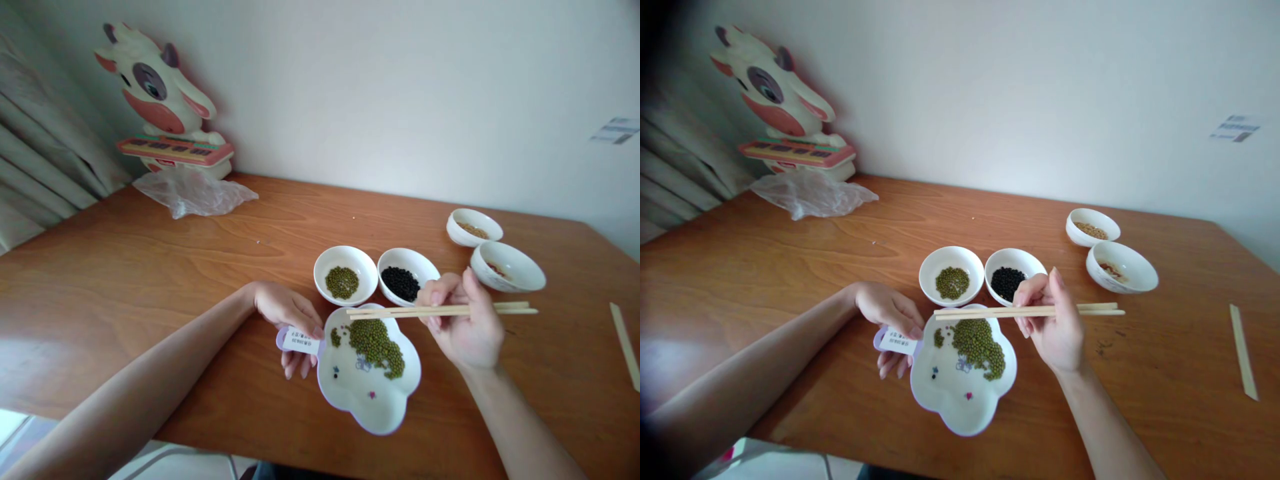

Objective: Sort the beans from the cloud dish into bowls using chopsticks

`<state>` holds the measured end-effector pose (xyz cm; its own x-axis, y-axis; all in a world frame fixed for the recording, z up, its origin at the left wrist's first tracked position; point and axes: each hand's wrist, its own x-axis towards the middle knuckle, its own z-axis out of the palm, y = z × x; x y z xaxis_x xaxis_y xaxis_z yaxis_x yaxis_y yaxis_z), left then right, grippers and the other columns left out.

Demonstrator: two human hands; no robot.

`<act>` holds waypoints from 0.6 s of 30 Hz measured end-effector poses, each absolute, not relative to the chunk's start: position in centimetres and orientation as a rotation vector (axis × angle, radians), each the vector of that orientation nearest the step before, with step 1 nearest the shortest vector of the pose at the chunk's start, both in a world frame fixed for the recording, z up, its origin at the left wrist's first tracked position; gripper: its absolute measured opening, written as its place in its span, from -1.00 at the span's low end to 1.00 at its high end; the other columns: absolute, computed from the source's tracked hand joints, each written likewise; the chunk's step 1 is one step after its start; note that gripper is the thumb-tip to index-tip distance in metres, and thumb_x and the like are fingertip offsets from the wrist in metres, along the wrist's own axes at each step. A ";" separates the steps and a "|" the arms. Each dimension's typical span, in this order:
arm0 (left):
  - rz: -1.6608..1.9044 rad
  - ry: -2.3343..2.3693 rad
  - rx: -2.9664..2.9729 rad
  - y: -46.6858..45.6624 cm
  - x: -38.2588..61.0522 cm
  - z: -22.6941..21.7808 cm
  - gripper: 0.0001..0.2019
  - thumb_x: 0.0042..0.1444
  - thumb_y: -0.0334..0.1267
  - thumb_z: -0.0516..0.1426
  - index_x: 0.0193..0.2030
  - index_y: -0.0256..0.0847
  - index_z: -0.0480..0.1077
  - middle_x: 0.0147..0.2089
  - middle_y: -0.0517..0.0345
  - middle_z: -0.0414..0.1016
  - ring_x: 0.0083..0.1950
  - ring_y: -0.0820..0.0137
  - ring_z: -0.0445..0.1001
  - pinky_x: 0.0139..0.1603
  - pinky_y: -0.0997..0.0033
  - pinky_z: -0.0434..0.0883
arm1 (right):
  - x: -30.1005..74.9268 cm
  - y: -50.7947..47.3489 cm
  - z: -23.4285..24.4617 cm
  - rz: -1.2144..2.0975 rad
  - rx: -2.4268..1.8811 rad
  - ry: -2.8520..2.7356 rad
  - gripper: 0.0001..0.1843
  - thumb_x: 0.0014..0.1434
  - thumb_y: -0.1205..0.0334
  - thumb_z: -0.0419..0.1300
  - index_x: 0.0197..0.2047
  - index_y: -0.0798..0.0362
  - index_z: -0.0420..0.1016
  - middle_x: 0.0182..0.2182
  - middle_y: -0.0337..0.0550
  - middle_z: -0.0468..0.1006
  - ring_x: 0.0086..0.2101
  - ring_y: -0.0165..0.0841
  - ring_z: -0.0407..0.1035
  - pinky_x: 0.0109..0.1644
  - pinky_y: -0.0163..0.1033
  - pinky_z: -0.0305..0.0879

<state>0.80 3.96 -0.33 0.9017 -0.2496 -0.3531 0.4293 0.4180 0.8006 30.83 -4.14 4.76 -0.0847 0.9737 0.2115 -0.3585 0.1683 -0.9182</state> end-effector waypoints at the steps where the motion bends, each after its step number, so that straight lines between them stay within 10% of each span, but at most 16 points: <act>1: -0.436 0.194 1.055 4.0 0.8 -0.4 -0.59 0.39 -0.05 0.05 0.03 -0.36 0.55 -0.07 -0.18 0.65 -0.24 0.20 0.68 -0.27 0.31 0.59 | 30.8 -4.3 4.7 1.286 -0.759 -1.139 -0.38 0.45 -0.09 -0.09 -0.49 0.02 0.53 -0.65 -0.24 0.32 -0.66 -0.47 0.20 -0.62 -0.32 0.09; 18: -0.429 0.176 1.029 3.9 0.9 0.0 -0.63 0.40 -0.05 0.05 -0.04 -0.31 0.53 -0.13 -0.09 0.64 -0.21 0.25 0.69 -0.23 0.38 0.59 | 30.9 -5.6 5.6 0.994 -0.802 -1.751 -0.33 0.50 -0.01 -0.18 -0.42 0.00 0.63 -0.56 -0.13 0.52 -0.51 -0.32 0.39 -0.42 -0.18 0.23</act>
<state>0.91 3.92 0.01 0.9036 -0.2619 -0.3389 0.4244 0.4417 0.7904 30.88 -5.58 5.55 -0.3482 0.8463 0.4031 0.0878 0.4576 -0.8848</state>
